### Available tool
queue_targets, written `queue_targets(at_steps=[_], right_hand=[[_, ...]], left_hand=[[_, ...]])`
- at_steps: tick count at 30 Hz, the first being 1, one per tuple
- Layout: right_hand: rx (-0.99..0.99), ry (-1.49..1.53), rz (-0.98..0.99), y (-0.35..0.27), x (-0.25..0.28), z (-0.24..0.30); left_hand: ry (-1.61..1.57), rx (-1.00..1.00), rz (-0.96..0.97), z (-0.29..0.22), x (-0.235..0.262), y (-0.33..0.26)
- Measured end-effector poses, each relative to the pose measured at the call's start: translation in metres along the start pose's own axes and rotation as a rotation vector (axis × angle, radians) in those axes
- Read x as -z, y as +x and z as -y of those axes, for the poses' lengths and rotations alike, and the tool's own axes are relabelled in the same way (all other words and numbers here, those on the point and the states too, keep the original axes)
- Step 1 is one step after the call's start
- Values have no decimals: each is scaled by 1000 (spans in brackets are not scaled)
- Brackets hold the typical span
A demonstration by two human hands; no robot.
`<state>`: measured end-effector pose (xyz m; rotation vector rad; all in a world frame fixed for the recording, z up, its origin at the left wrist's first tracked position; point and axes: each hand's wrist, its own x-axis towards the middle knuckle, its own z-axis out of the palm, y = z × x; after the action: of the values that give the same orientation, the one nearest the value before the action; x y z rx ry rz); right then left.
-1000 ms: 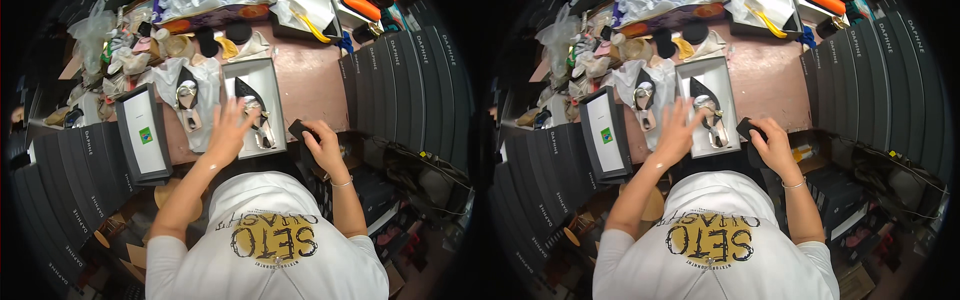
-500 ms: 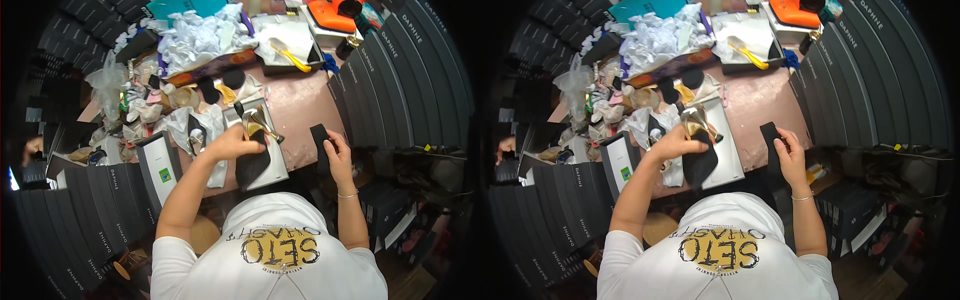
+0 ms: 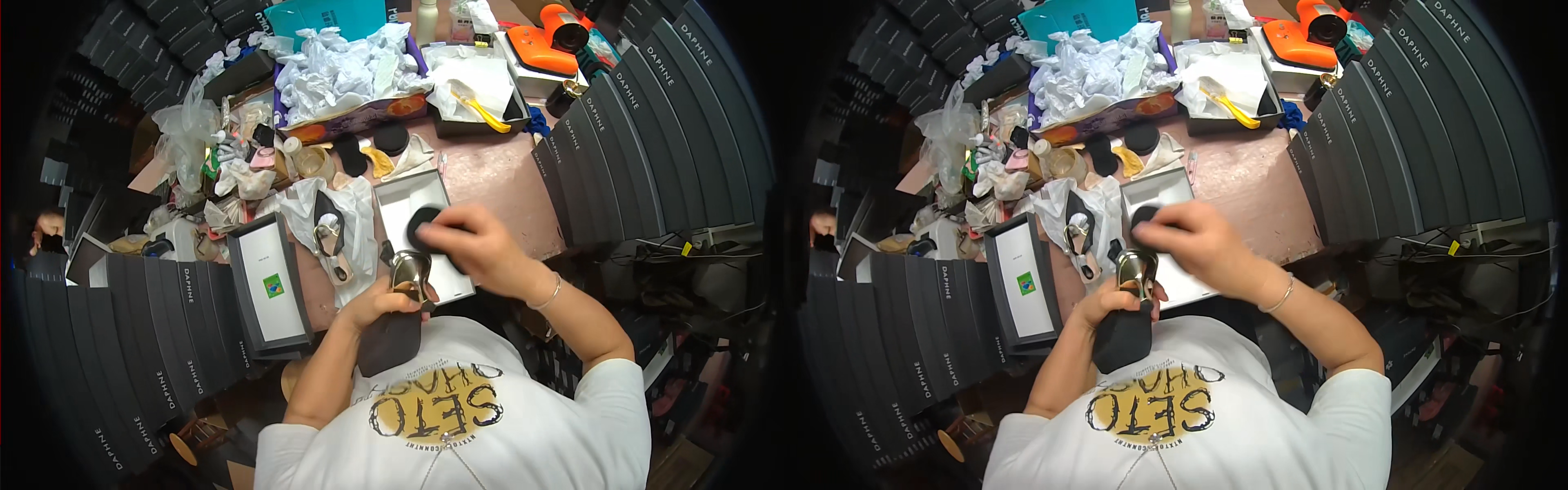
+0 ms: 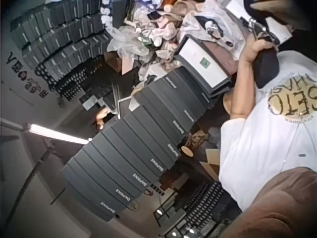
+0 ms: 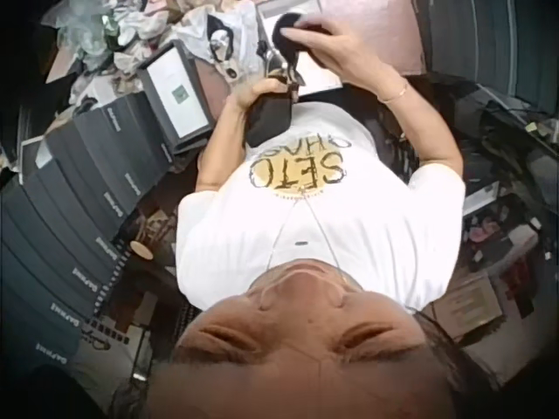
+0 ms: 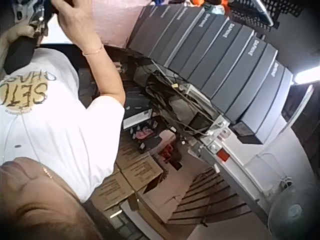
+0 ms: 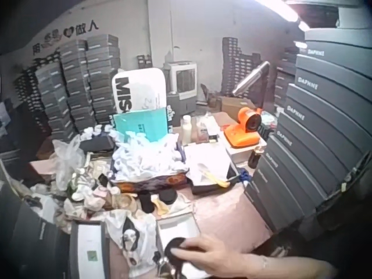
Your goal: Packing finished high-heel shoes into boxes with protective wrapping.
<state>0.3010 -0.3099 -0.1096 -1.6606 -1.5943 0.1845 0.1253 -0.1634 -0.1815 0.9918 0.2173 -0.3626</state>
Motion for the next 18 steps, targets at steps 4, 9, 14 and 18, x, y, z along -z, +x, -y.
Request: queue_targets(at_steps=[4,9,14,18], right_hand=[[281,-166,363,7,-2,-6],[150,-117,106,23,31,-2],[125,-225,218,13,22,11],[417,-327,538,-2,-13,49]], left_hand=[[49,53,4,7,-6,2],[-484,-67,-174,29,-18,-2],[-481,60,-212,30,-14,5],[11,-44,-398,32,-27,12]])
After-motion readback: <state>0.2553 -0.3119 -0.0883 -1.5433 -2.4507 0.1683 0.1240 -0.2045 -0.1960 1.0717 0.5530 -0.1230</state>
